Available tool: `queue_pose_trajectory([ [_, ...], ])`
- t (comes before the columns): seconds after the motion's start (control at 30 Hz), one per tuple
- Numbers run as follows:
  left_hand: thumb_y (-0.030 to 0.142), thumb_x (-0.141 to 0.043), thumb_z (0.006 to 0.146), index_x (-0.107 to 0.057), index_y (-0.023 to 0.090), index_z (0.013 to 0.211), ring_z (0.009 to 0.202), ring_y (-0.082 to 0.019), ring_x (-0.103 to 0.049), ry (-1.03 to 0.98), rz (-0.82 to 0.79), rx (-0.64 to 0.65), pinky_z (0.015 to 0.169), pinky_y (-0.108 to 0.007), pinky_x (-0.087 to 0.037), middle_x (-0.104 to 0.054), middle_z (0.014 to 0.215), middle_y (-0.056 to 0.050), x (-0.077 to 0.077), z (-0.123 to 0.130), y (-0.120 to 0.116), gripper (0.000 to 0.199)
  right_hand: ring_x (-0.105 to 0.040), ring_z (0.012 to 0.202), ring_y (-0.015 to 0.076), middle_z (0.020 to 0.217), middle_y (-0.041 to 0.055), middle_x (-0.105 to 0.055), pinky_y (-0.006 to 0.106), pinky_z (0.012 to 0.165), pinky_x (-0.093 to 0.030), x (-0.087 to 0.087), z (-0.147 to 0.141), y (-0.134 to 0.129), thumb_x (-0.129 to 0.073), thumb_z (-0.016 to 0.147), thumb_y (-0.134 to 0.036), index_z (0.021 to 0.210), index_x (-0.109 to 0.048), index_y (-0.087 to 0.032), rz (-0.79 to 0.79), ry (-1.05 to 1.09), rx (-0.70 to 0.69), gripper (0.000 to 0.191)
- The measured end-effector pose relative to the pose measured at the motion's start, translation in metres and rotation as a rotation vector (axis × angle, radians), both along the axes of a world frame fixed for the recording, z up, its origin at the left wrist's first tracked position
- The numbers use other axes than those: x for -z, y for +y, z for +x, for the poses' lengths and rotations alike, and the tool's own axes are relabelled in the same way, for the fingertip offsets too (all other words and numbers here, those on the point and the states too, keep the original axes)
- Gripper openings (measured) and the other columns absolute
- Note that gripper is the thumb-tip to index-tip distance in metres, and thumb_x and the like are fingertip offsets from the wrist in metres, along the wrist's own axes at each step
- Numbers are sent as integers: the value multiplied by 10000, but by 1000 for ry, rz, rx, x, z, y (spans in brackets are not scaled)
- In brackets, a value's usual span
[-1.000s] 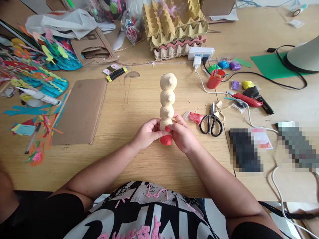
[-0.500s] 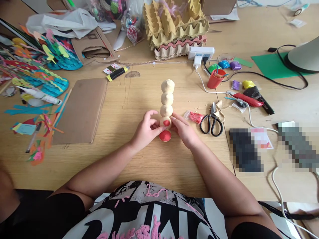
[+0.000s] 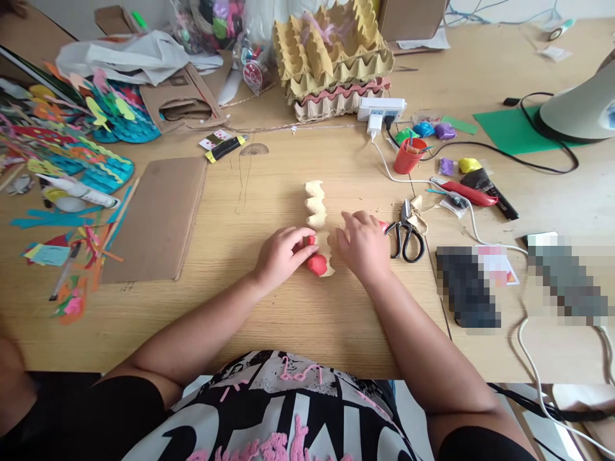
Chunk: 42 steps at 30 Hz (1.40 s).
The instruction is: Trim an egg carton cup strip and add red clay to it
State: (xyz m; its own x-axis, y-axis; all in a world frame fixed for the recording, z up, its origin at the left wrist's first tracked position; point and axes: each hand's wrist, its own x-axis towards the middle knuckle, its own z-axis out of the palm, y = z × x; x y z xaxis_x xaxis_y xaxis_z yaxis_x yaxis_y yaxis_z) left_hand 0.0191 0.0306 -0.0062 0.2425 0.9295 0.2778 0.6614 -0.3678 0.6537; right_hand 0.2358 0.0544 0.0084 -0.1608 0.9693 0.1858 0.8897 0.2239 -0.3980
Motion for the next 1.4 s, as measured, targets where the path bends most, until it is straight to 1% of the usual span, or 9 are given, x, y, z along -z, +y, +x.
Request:
queue_pose_trajectory([
  [0.17, 384, -640, 1037, -702, 227, 986, 926, -246, -610, 153, 107, 33, 825, -363, -461, -716, 918, -52, -3, 2, -4, 177, -530, 1239, 468, 1338, 246, -666, 605, 952, -465, 0, 22, 6, -618, 953, -411, 1226, -757, -153, 92, -232, 240, 401],
  [0.47, 357, -656, 1011, -709, 225, 1118, 1106, -287, -573, 81, 123, 47, 1053, -450, -490, -675, 1150, -109, 9, 1, 2, 178, -507, 1266, 456, 1352, 222, -660, 593, 946, -421, 9, 29, 13, -692, 950, -533, 1031, -774, -186, 19, -280, 134, 366],
  [0.63, 383, -614, 1044, -711, 217, 1043, 1064, -285, -560, 149, 145, 52, 1007, -447, -485, -680, 1089, -105, 2, 0, 2, 192, -593, 1107, 390, 1023, 174, -747, 538, 957, -398, 1, 25, 13, -655, 990, -489, 985, -707, -195, 34, -224, 169, 299],
  [0.73, 340, -624, 1035, -704, 218, 1011, 1081, -294, -564, 201, 168, 69, 1004, -457, -485, -690, 1074, -103, -2, 2, 0, 147, -634, 982, 335, 1000, 159, -749, 478, 904, -420, -5, 23, 13, -568, 1032, -401, 968, -676, -206, 35, -97, 181, 232],
  [0.87, 283, -631, 1016, -708, 232, 1043, 1099, -284, -597, 166, 152, 64, 1015, -459, -493, -711, 1092, -91, 0, 3, -1, 97, -602, 739, 228, 860, 79, -709, 370, 716, -433, -10, 19, 12, -512, 1059, -478, 897, -620, -236, -101, 393, 99, 311],
  [1.03, 281, -759, 901, -728, 226, 1059, 1089, -282, -624, 28, 45, 75, 1026, -468, -507, -721, 1079, -83, 2, -1, 2, 170, -505, 655, 159, 765, -28, -603, 306, 616, -422, -10, 7, 5, -886, 770, -640, 962, -631, -247, -391, 941, -125, 506],
  [1.13, 293, -795, 860, -728, 220, 1014, 1074, -275, -629, -91, 5, 58, 1011, -450, -510, -720, 1054, -78, -4, -2, 1, 183, -530, 750, 182, 831, -3, -622, 323, 687, -445, -11, 0, -1, -945, 730, -576, 913, -635, -248, -260, 862, -191, 487],
  [1.23, 325, -679, 974, -723, 217, 996, 1079, -249, -642, -309, -11, 20, 1009, -418, -501, -736, 1064, -76, -16, -2, -2, 119, -549, 806, 206, 845, 19, -614, 354, 768, -464, -14, -3, -5, -886, 821, -513, 860, -616, -245, -109, 709, -289, 382],
  [1.4, 422, -622, 1033, -723, 211, 918, 912, -190, -670, -586, -235, 101, 845, -328, -520, -742, 940, -46, -26, 0, -4, 261, -588, 828, 226, 906, 53, -637, 376, 791, -502, -13, -1, -4, -799, 905, -503, 918, -631, -244, -83, 578, -508, 309],
])
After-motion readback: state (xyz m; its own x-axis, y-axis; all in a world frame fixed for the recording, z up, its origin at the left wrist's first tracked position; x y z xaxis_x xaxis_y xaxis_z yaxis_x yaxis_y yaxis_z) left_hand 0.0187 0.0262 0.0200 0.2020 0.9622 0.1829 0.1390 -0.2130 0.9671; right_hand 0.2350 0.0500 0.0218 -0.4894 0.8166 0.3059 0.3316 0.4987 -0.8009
